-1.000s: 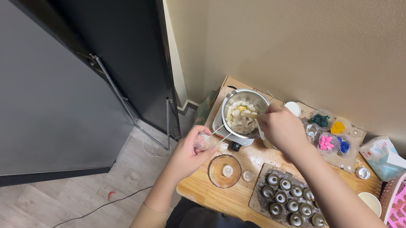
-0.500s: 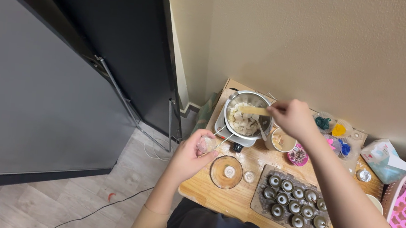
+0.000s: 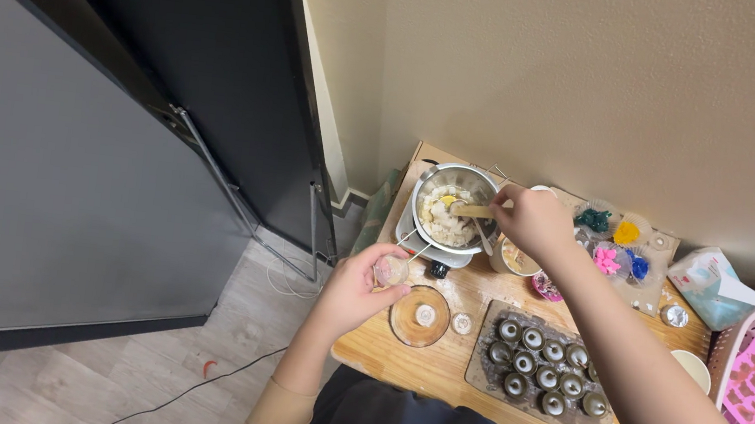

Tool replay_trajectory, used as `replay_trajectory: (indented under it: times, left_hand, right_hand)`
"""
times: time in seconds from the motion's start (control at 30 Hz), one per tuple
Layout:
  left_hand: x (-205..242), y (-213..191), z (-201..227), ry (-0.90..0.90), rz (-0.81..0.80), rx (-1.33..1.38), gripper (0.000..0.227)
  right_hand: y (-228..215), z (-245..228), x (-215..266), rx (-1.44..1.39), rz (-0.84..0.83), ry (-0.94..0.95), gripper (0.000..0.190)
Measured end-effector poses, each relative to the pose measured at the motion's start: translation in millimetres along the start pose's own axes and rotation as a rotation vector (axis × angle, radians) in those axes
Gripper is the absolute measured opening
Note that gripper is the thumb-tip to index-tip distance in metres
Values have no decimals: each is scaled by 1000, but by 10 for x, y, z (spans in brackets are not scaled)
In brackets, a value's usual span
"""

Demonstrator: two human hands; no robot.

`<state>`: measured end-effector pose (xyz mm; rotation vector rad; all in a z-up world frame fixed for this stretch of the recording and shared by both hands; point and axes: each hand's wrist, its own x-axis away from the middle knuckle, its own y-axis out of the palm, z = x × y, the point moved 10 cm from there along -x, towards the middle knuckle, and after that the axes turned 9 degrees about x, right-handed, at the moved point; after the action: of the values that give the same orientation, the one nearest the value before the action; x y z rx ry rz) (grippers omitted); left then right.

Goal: Preparing wax melts by melting wax in a pot and placing decorative items into silicone molds.

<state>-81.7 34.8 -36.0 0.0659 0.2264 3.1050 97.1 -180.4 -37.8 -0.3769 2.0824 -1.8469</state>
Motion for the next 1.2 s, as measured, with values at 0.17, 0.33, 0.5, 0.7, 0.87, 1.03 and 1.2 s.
replay_trajectory:
  times: [0.17, 0.33, 0.5, 0.7, 0.87, 1.03, 1.2]
  left_hand:
    - [0, 46, 24, -13, 2, -90, 36]
    - [39, 206, -192, -127, -24, -277, 34]
    - [33, 600, -425, -121, -145, -346, 44]
    - [33, 781, -690, 87, -70, -362, 47]
    - [65, 736, -1012, 137, -30, -470, 45]
    - [105, 657, -1440, 171, 6, -524, 49]
    - [106, 729, -1438, 163, -41, -674, 74]
  right_hand:
    - [-276, 82, 180, 2, -2, 67, 21]
    - [-636, 395, 656, -233, 113, 160, 27]
    - [-457, 1133, 1176, -252, 81, 449, 29]
    - [44, 1122, 1220, -146, -7, 403, 27]
    - [180, 956, 1268, -174, -6, 378, 29]
    - [-53, 582, 1607, -137, 316, 305, 66]
    - [559, 16, 1873, -130, 140, 110, 51]
